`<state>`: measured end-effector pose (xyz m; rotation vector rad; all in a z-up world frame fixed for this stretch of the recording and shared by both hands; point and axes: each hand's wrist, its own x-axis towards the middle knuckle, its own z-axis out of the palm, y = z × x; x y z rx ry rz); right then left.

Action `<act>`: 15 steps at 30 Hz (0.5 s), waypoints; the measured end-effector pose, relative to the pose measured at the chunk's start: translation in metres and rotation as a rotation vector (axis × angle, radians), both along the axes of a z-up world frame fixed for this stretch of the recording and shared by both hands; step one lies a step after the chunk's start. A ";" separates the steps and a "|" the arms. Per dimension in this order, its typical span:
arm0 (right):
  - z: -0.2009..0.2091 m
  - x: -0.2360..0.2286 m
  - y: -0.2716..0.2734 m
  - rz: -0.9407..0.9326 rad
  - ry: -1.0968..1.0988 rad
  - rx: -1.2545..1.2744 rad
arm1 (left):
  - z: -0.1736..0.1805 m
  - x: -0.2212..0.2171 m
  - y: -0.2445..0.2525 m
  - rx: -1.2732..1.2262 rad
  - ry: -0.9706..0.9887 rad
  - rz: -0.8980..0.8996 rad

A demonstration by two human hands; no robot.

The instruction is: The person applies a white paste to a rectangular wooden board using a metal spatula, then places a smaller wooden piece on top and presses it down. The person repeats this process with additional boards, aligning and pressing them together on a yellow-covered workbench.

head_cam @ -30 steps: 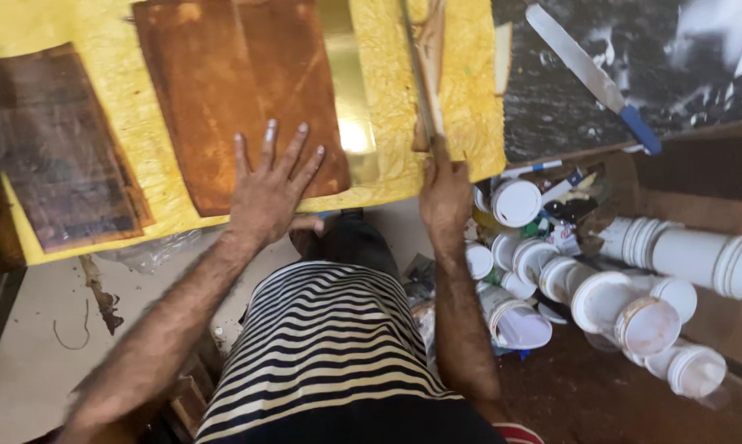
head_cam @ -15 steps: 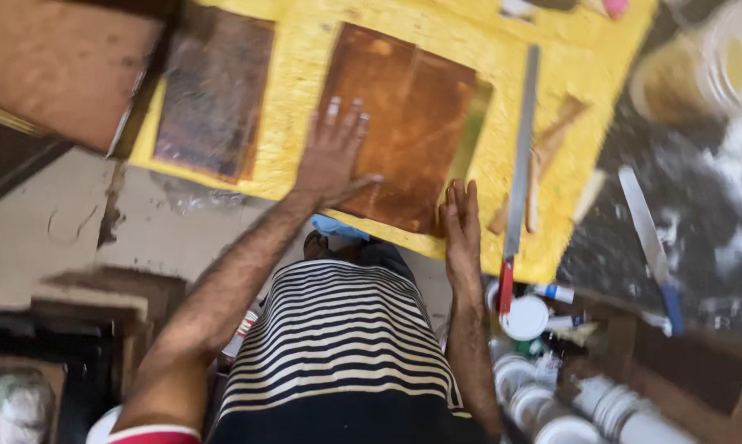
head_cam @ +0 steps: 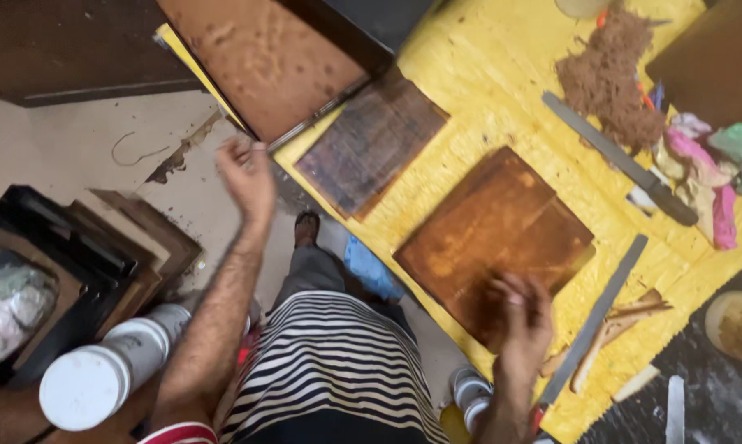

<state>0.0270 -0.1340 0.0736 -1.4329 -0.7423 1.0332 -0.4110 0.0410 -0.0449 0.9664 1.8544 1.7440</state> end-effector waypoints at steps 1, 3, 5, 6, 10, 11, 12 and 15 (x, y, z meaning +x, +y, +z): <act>-0.002 -0.027 0.022 0.098 0.020 -0.031 | -0.011 -0.030 0.013 -0.028 -0.121 0.058; -0.017 -0.092 0.073 0.306 0.076 -0.163 | -0.036 -0.076 0.042 -0.252 -0.028 0.129; -0.041 -0.169 0.125 0.289 -0.281 -0.201 | -0.050 -0.115 0.065 -0.286 0.021 0.139; -0.055 -0.205 0.149 0.300 -0.614 -0.094 | -0.053 -0.130 0.083 -0.197 0.019 0.102; -0.086 -0.275 0.218 0.094 -1.189 -0.207 | -0.030 -0.157 0.138 0.084 -0.066 -0.058; -0.086 -0.273 0.227 0.074 -1.143 -0.174 | -0.017 -0.156 0.149 0.078 -0.183 -0.116; -0.083 -0.269 0.232 0.062 -1.093 -0.140 | -0.002 -0.155 0.157 0.067 -0.292 -0.170; -0.060 -0.220 0.241 -0.188 -0.572 -0.049 | 0.045 -0.144 0.193 -0.057 -0.553 -0.361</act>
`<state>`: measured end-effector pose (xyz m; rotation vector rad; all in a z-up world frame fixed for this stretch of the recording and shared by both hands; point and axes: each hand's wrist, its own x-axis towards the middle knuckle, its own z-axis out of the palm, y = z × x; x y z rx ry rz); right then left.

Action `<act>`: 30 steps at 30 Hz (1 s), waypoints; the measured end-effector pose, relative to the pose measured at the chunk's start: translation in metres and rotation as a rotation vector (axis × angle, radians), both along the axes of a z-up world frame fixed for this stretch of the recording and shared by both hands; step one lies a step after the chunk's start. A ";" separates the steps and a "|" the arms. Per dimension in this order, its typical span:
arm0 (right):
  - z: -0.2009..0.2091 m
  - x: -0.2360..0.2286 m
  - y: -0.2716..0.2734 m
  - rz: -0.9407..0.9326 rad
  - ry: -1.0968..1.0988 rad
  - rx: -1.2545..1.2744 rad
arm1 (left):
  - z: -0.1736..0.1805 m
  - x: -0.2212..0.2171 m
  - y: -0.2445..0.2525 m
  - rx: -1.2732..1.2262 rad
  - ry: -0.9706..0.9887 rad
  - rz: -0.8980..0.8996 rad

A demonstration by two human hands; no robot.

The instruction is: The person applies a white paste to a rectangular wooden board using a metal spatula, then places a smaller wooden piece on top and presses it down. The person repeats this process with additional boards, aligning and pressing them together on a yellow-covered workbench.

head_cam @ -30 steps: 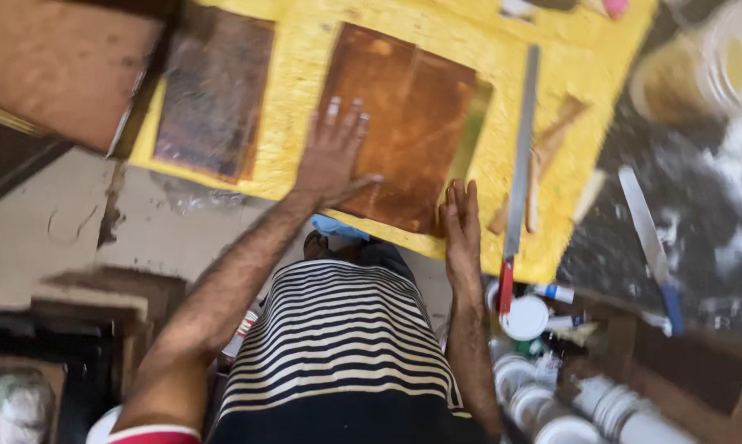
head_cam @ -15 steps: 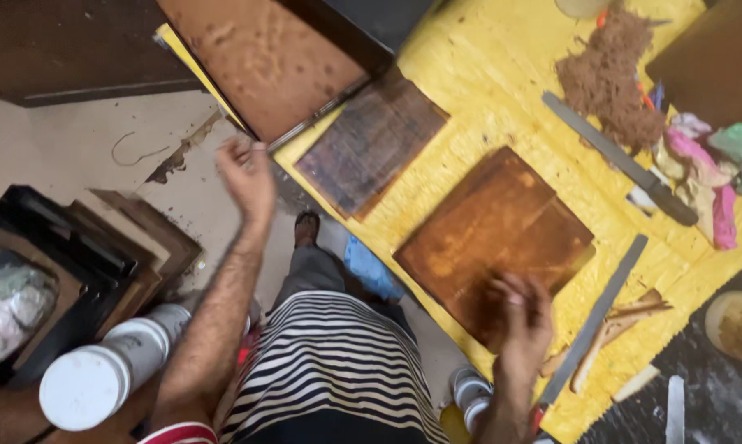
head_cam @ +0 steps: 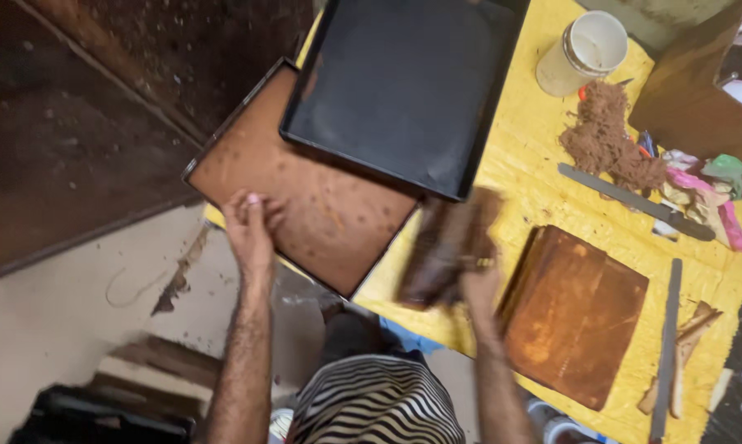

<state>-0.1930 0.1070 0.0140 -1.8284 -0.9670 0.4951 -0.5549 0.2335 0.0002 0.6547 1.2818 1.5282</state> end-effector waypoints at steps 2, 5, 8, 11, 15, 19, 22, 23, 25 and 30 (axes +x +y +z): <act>0.026 0.046 0.011 -0.086 -0.225 -0.009 | 0.030 0.013 0.034 -0.108 -0.035 -0.129; 0.059 0.083 0.018 -0.132 0.074 0.050 | 0.053 0.025 0.113 -0.181 0.042 -0.272; 0.081 0.070 0.018 -0.222 -0.044 -0.071 | 0.052 0.036 0.163 0.113 0.407 -0.635; 0.091 0.023 0.020 -0.175 0.166 -0.015 | 0.036 0.058 0.125 0.054 0.444 -0.462; 0.078 -0.042 0.040 -0.072 0.866 -0.178 | 0.022 0.113 0.024 0.184 0.155 -0.624; 0.059 -0.049 0.094 -0.084 0.839 0.042 | 0.037 0.126 0.036 0.026 -0.154 -0.689; 0.058 -0.011 0.151 -0.372 0.712 0.143 | 0.049 0.098 0.070 0.061 -0.083 -0.631; 0.059 0.001 0.166 -0.334 0.704 0.185 | 0.048 0.078 0.073 0.150 0.105 -0.553; 0.059 0.024 0.189 -0.233 0.725 0.248 | 0.040 0.028 0.078 0.161 0.578 -0.334; 0.055 0.049 0.185 0.014 1.111 0.345 | -0.002 -0.098 0.126 0.157 1.175 -0.158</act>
